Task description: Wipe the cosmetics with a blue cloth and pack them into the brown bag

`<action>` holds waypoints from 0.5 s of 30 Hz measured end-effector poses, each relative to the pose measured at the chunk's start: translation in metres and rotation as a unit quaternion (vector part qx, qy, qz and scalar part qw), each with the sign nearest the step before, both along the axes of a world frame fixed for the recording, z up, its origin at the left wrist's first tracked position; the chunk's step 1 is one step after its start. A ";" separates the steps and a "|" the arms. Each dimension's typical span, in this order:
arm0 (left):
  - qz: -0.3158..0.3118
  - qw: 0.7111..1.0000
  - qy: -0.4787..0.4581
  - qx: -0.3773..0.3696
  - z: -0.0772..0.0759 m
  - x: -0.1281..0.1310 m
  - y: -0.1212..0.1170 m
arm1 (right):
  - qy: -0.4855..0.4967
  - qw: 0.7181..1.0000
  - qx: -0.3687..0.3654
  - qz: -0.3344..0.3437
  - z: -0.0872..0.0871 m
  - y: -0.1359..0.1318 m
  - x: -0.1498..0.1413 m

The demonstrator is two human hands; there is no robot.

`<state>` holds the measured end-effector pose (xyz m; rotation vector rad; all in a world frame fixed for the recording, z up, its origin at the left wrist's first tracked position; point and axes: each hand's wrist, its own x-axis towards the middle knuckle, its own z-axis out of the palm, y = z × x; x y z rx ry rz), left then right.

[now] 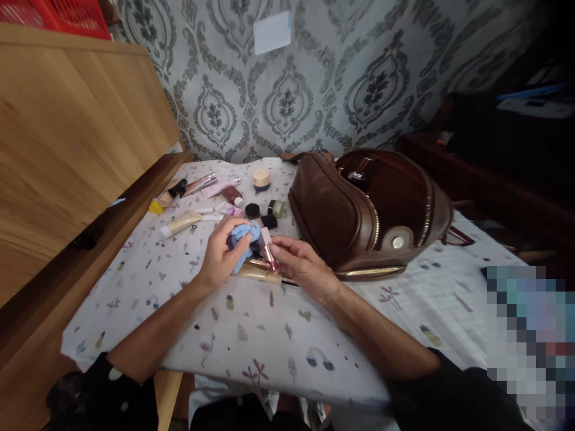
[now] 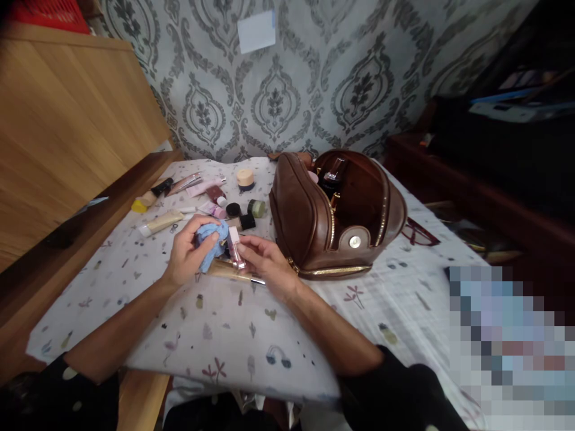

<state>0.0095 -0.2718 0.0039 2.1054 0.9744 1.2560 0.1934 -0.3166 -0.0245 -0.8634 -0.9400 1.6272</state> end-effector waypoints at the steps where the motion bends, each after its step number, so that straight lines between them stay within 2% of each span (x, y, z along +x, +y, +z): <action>1: -0.011 1.000 0.002 0.004 0.000 0.000 0.000 | 0.004 1.000 0.003 -0.003 0.000 0.000 0.000; 6: -0.106 0.993 0.033 0.035 0.000 0.004 -0.004 | 0.038 0.997 0.027 -0.055 -0.001 0.004 0.001; 10: -0.176 0.982 0.063 0.024 0.000 0.004 -0.006 | 0.043 0.995 0.038 -0.079 -0.001 0.007 0.004; 12: -0.176 0.982 0.058 0.018 0.000 0.003 -0.007 | 0.028 0.996 0.043 -0.079 -0.001 0.007 0.004; 15: -0.116 0.993 0.011 0.030 0.004 0.000 -0.007 | -0.040 0.994 0.079 -0.071 0.000 0.005 0.003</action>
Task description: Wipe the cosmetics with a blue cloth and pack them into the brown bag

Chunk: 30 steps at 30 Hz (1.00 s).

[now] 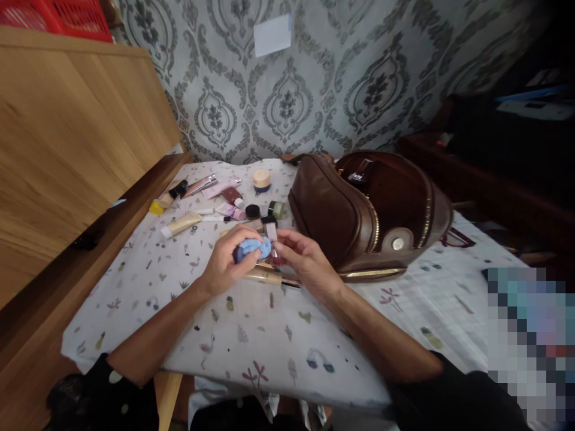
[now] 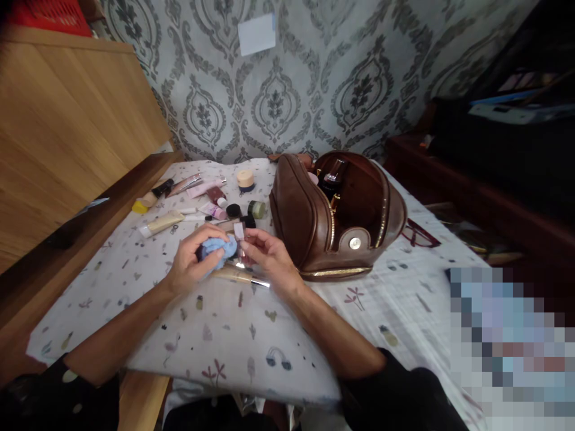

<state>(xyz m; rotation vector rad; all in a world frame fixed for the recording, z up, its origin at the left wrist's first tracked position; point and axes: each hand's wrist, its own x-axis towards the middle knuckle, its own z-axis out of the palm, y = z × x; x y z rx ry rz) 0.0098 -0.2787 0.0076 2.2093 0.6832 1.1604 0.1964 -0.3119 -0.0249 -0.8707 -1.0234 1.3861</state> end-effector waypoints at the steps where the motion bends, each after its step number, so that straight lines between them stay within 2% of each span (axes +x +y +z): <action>1: 0.025 1.000 -0.017 0.005 0.001 -0.001 0.000 | -0.041 0.999 0.021 0.001 0.000 -0.001 0.000; 3: 0.056 0.998 -0.031 0.011 0.004 -0.003 0.002 | -0.141 0.987 0.079 -0.004 0.000 -0.004 -0.001; 6: 0.050 0.999 -0.012 0.003 0.007 -0.005 0.005 | -0.278 0.944 0.175 -0.033 -0.003 -0.006 -0.001; 10: 0.046 0.998 -0.005 -0.038 0.008 -0.006 0.008 | -0.372 0.883 0.278 -0.062 -0.007 -0.005 0.002; 15: 0.040 0.996 0.011 -0.077 0.006 -0.007 0.010 | -0.466 0.811 0.343 -0.078 -0.006 -0.005 0.006; 18: 0.037 0.997 0.020 -0.062 0.005 -0.007 0.010 | -0.487 0.798 0.347 -0.079 -0.006 -0.006 0.006; 20: 0.023 0.999 0.025 -0.036 0.005 -0.007 0.009 | -0.482 0.811 0.324 -0.076 -0.007 -0.007 0.004; 23: 0.001 1.000 0.024 -0.003 0.005 -0.007 0.007 | -0.428 0.865 0.251 -0.075 -0.006 -0.006 0.002; 27: 0.020 1.000 -0.009 -0.002 0.004 -0.005 0.005 | -0.218 0.968 0.107 -0.056 -0.001 -0.003 0.002; 28: 0.026 1.000 -0.015 -0.004 0.003 -0.004 0.005 | -0.153 0.984 0.076 -0.051 0.000 -0.002 0.002; 30: 0.032 0.999 -0.020 -0.005 0.001 -0.003 0.004 | -0.043 0.997 0.034 -0.046 0.003 -0.001 0.003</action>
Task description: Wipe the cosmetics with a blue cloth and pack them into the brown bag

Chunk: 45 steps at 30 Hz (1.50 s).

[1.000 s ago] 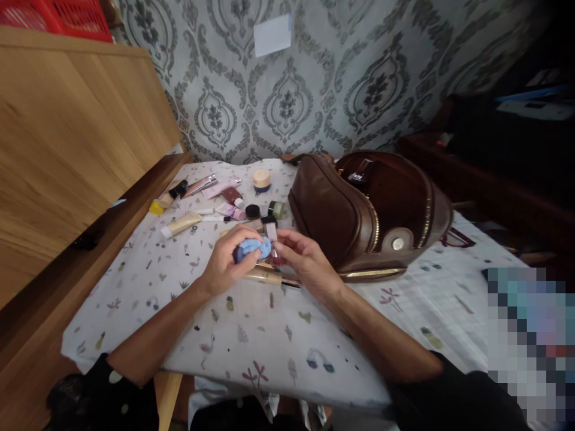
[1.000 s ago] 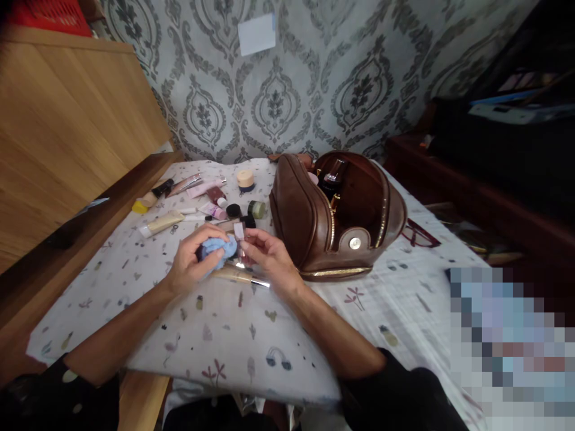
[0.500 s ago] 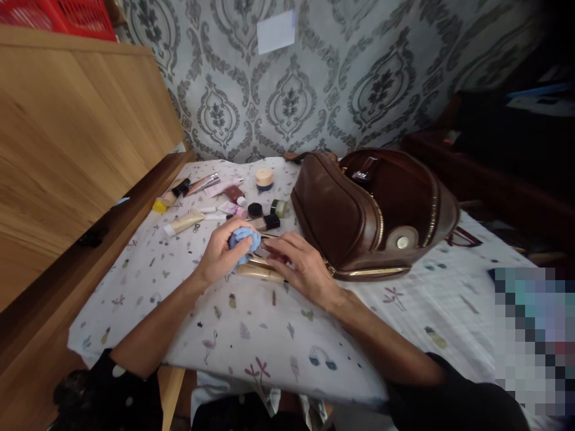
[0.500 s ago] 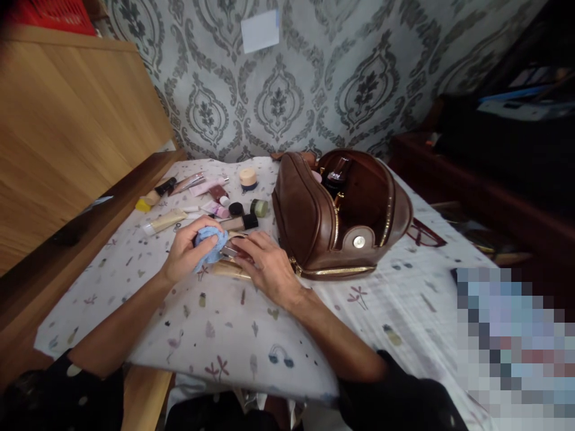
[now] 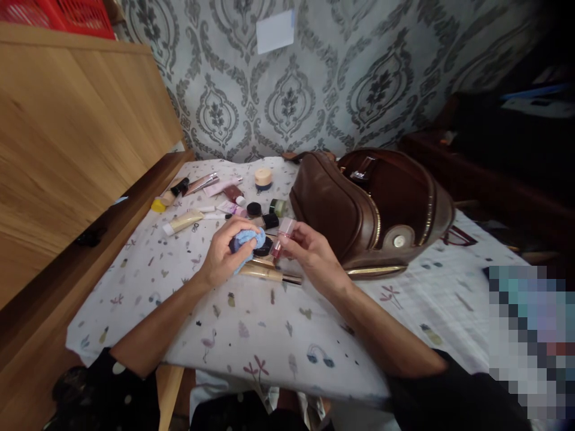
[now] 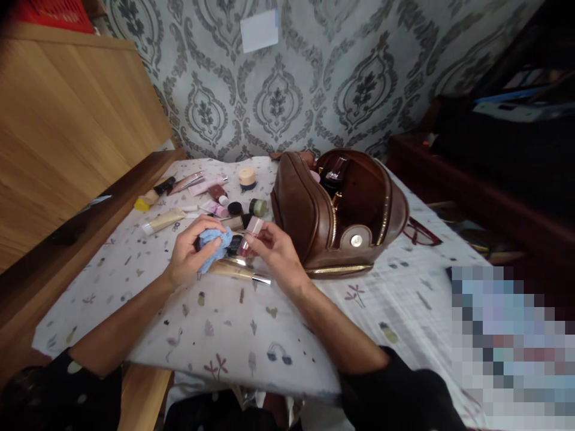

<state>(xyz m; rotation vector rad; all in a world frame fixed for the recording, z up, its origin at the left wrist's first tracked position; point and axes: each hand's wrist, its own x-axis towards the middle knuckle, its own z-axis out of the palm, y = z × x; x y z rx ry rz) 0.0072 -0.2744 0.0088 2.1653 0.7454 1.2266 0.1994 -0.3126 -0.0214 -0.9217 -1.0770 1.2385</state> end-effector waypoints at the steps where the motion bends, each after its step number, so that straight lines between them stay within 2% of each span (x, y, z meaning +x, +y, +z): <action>1: 0.001 1.000 -0.001 0.001 -0.001 0.000 0.000 | 0.041 0.999 -0.010 -0.003 0.001 0.001 0.000; 7: -0.019 0.999 0.005 0.041 -0.003 0.002 -0.004 | 0.178 0.983 -0.048 -0.013 0.002 0.001 0.000; 11: -0.016 0.997 0.026 0.072 -0.007 0.004 -0.005 | 0.206 0.975 -0.083 0.014 0.002 0.000 0.000; 13: -0.001 0.999 0.018 0.042 -0.008 0.004 -0.006 | 0.197 0.977 -0.083 0.026 0.002 0.000 -0.001; 15: 0.012 1.000 0.013 -0.021 -0.009 0.004 -0.007 | 0.182 0.981 -0.065 0.020 0.002 0.000 -0.003; 20: 0.030 0.984 -0.017 -0.174 -0.010 0.004 -0.009 | 0.093 0.995 0.031 -0.009 -0.001 -0.003 -0.006; 23: 0.016 0.952 -0.071 -0.298 -0.010 0.007 -0.008 | -0.016 0.995 0.092 -0.019 -0.001 -0.008 -0.005; 25: 0.014 0.923 -0.107 -0.369 -0.010 0.011 -0.007 | -0.116 0.983 0.138 -0.043 0.001 -0.013 -0.004; 28: 0.010 0.892 -0.142 -0.428 -0.011 0.015 -0.004 | -0.242 0.941 0.225 -0.073 0.006 -0.021 -0.004; 32: 0.026 0.863 -0.178 -0.473 -0.014 0.017 -0.001 | -0.303 0.908 0.283 -0.049 0.010 -0.026 -0.002; 36: 0.032 0.852 -0.178 -0.491 -0.016 0.013 0.009 | -0.346 0.890 0.295 -0.031 0.014 -0.033 0.004; 41: 0.039 0.855 -0.120 -0.503 -0.022 0.008 0.024 | -0.387 0.874 0.294 -0.006 0.018 -0.043 0.015; 45: 0.053 0.867 -0.121 -0.481 -0.024 0.012 0.017 | -0.361 0.884 0.296 -0.004 0.024 -0.048 0.023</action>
